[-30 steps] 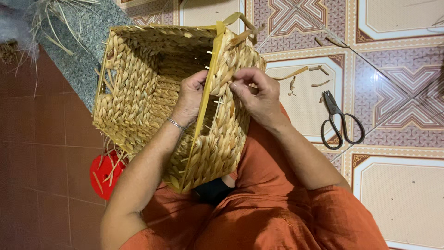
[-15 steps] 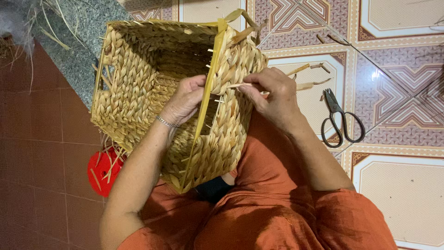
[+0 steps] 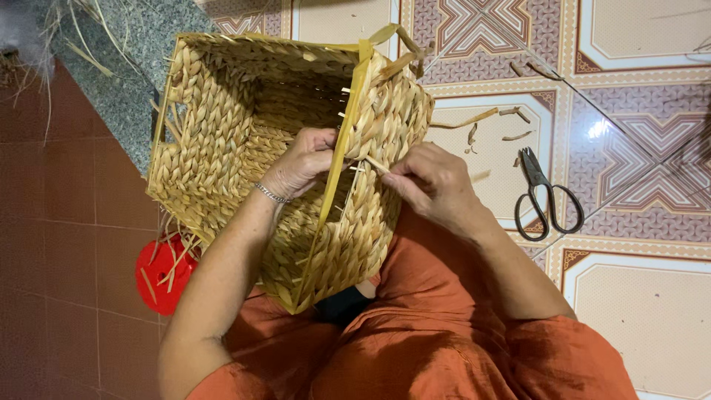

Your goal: The person weaves a rectangular basket using dried palm leaves. They cut and trim the leaves with scissors, then interlace them into the basket's frame, securing the edges and adjusting the weave as needed.

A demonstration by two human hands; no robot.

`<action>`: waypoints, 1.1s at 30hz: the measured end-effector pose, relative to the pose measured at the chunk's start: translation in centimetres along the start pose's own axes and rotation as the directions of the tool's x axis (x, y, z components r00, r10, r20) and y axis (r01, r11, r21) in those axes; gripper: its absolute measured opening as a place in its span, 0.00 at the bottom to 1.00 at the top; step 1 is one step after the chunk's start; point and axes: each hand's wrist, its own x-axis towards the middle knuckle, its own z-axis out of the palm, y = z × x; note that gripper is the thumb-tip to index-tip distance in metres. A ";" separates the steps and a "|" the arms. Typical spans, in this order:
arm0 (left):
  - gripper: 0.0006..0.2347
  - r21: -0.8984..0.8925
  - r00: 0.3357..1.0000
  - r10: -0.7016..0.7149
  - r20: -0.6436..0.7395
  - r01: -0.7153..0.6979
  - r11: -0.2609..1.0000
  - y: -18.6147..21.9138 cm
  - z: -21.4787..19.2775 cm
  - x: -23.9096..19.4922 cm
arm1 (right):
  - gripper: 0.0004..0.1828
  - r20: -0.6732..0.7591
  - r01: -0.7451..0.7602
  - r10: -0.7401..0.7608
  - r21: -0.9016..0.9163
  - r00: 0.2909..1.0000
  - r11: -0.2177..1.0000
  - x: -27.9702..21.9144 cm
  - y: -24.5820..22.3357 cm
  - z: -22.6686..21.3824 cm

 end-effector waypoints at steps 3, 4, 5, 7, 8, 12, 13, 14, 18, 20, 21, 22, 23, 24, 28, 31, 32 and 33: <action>0.11 0.053 1.000 0.018 -0.023 -0.017 0.998 0.1 0.1 -0.1 | 0.07 0.045 -0.084 0.084 -0.013 0.995 0.996 0.1 0.0 -0.3; 0.10 0.066 0.999 0.027 -0.029 -0.025 0.998 0.1 0.2 -0.1 | 0.06 0.043 -0.109 0.109 0.008 0.993 0.994 0.0 0.0 -0.7; 0.10 0.141 0.998 0.025 -0.054 -0.017 0.990 0.1 0.3 -0.1 | 0.05 0.042 -0.134 0.133 0.029 0.990 0.990 -0.3 -0.1 -1.2; 0.10 0.286 0.994 0.022 -0.107 0.010 0.958 0.3 0.5 -0.6 | 0.05 0.045 -0.181 0.178 0.062 0.983 0.982 -1.0 -0.7 -2.5; 0.10 0.290 0.993 0.014 -0.115 0.020 0.957 0.5 0.6 -0.7 | 0.07 0.046 -0.199 0.196 0.072 0.980 0.977 -1.3 -0.9 -3.4; 0.10 0.221 0.991 -0.026 -0.133 0.055 0.974 0.3 1.7 -1.4 | 0.10 0.138 -0.244 0.226 0.129 0.964 0.961 -2.5 -1.3 -6.1; 0.10 0.183 0.991 -0.038 -0.131 0.062 0.981 0.2 2.0 -1.4 | 0.09 0.190 -0.256 0.221 0.185 0.956 0.949 -2.6 -1.1 -6.7; 0.10 0.157 0.991 -0.031 -0.128 0.052 0.986 0.1 2.1 -1.4 | 0.08 0.238 -0.267 0.210 0.237 0.948 0.934 -2.9 -0.9 -7.3; 0.08 0.101 0.993 -0.018 -0.119 0.030 0.994 -0.4 2.1 -1.2 | 0.11 0.344 -0.305 0.095 0.631 0.934 0.713 -4.0 0.2 -8.9; 0.07 0.120 0.990 -0.028 -0.136 0.044 0.992 -0.7 1.9 -1.1 | 0.13 0.303 -0.303 0.114 0.707 0.946 0.639 -4.8 0.1 -8.9; 0.06 0.137 0.987 -0.042 -0.157 0.064 0.989 -0.7 1.7 -1.0 | 0.13 0.282 -0.299 0.125 0.742 0.951 0.599 -5.1 0.0 -8.9; 0.05 0.154 0.983 -0.058 -0.177 0.086 0.984 -0.8 1.6 -0.9 | 0.11 0.225 -0.275 0.162 0.706 0.961 0.652 -5.5 -0.3 -8.7; 0.05 0.139 0.984 -0.047 -0.171 0.071 0.988 -0.9 1.6 -0.9 | 0.09 0.164 -0.254 0.194 0.665 0.967 0.702 -5.8 -0.6 -8.4; 0.06 0.126 0.986 -0.036 -0.165 0.057 0.990 -1.0 1.8 -0.8 | 0.07 0.098 -0.234 0.222 0.620 0.970 0.749 -5.9 -0.9 -8.2; 0.07 0.134 0.985 0.022 -0.173 0.001 0.991 -1.6 2.3 -0.6 | 0.09 -0.069 -0.080 0.158 0.626 0.985 0.776 -5.1 -0.5 -6.9; 0.09 0.169 0.987 0.019 -0.158 0.008 0.986 -1.5 2.4 -0.4 | 0.11 -0.141 -0.016 0.153 0.685 0.978 0.728 -4.6 -1.1 -6.3; 0.10 0.185 0.987 0.017 -0.162 0.013 0.983 -1.3 2.4 -0.4 | 0.12 -0.144 0.006 0.144 0.726 0.979 0.688 -4.1 -1.2 -6.1; 0.10 0.202 0.986 0.016 -0.166 0.018 0.979 -1.1 2.5 -0.4 | 0.12 -0.148 0.026 0.136 0.764 0.980 0.645 -3.6 -1.3 -6.1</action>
